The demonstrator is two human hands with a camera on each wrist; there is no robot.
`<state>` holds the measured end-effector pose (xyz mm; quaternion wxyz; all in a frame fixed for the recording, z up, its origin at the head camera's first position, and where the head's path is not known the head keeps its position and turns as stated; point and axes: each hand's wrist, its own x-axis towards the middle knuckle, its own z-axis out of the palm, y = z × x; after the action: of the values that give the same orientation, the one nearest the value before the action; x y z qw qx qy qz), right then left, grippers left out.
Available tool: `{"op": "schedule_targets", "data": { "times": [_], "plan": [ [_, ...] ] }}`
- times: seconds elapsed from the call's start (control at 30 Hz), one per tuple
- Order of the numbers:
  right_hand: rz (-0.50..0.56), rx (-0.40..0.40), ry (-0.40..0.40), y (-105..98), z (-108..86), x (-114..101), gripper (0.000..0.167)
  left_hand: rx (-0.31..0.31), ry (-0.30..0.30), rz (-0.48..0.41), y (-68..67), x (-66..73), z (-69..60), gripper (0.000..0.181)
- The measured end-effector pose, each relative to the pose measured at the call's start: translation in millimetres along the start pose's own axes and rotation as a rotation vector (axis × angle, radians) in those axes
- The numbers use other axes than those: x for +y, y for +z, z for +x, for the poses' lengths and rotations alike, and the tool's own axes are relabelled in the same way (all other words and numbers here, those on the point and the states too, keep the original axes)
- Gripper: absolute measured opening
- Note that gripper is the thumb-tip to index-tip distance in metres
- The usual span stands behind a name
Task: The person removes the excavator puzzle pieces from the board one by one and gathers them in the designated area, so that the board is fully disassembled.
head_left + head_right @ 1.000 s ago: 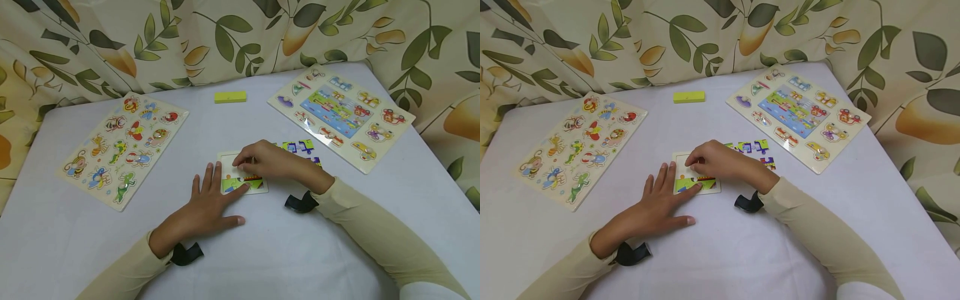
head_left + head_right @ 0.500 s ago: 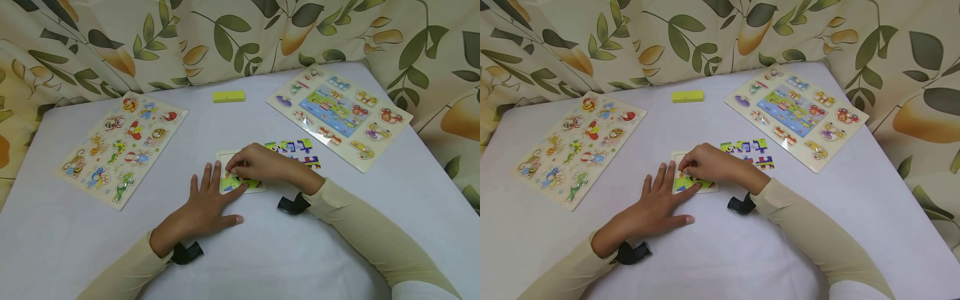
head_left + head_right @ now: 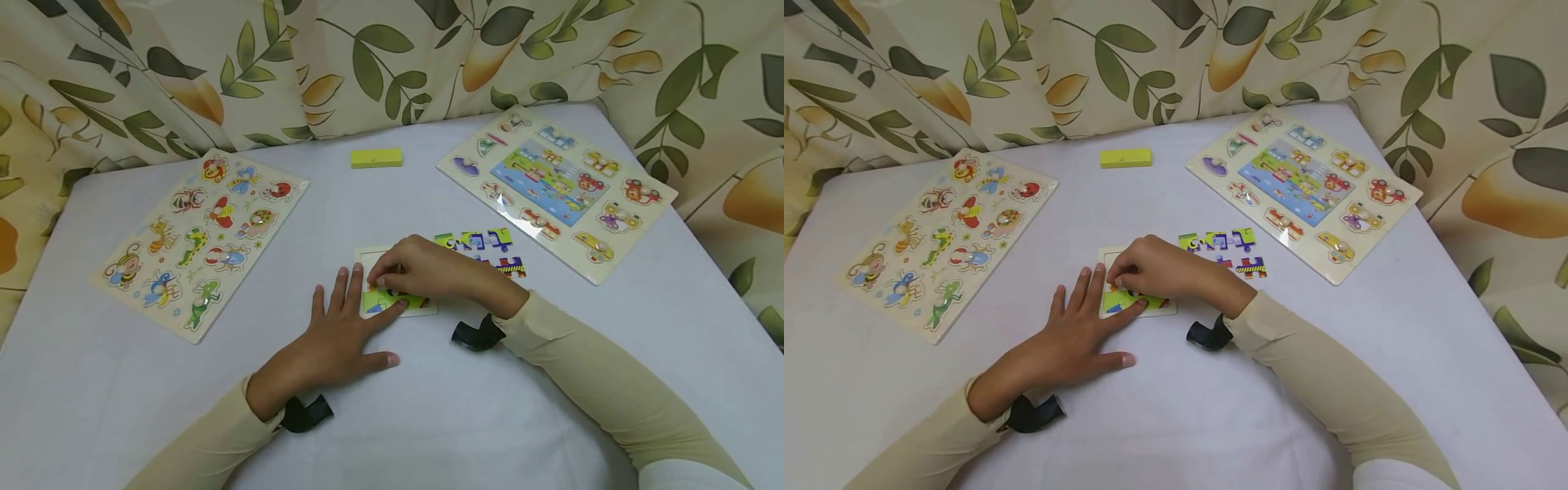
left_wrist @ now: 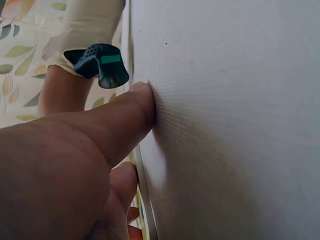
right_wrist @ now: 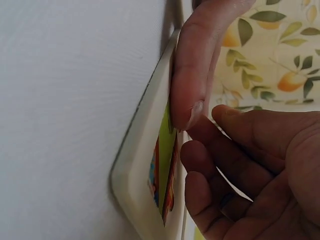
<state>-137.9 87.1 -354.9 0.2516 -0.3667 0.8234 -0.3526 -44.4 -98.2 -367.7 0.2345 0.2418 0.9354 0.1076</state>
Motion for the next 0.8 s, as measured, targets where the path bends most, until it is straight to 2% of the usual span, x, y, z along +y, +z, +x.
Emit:
{"op": "schedule_targets", "data": {
  "times": [0.53, 0.8],
  "plan": [
    [0.087, 0.013, -0.082, 1.7, 3.6, 4.4, 0.017, -0.007, -0.010, 0.003, 0.1, 0.7, 0.1, 0.076],
    [0.126, 0.022, -0.080, 3.6, 2.5, 3.9, 0.016, 0.002, 0.000, 0.010, 0.7, 0.7, 0.8, 0.077]
  ]
}}
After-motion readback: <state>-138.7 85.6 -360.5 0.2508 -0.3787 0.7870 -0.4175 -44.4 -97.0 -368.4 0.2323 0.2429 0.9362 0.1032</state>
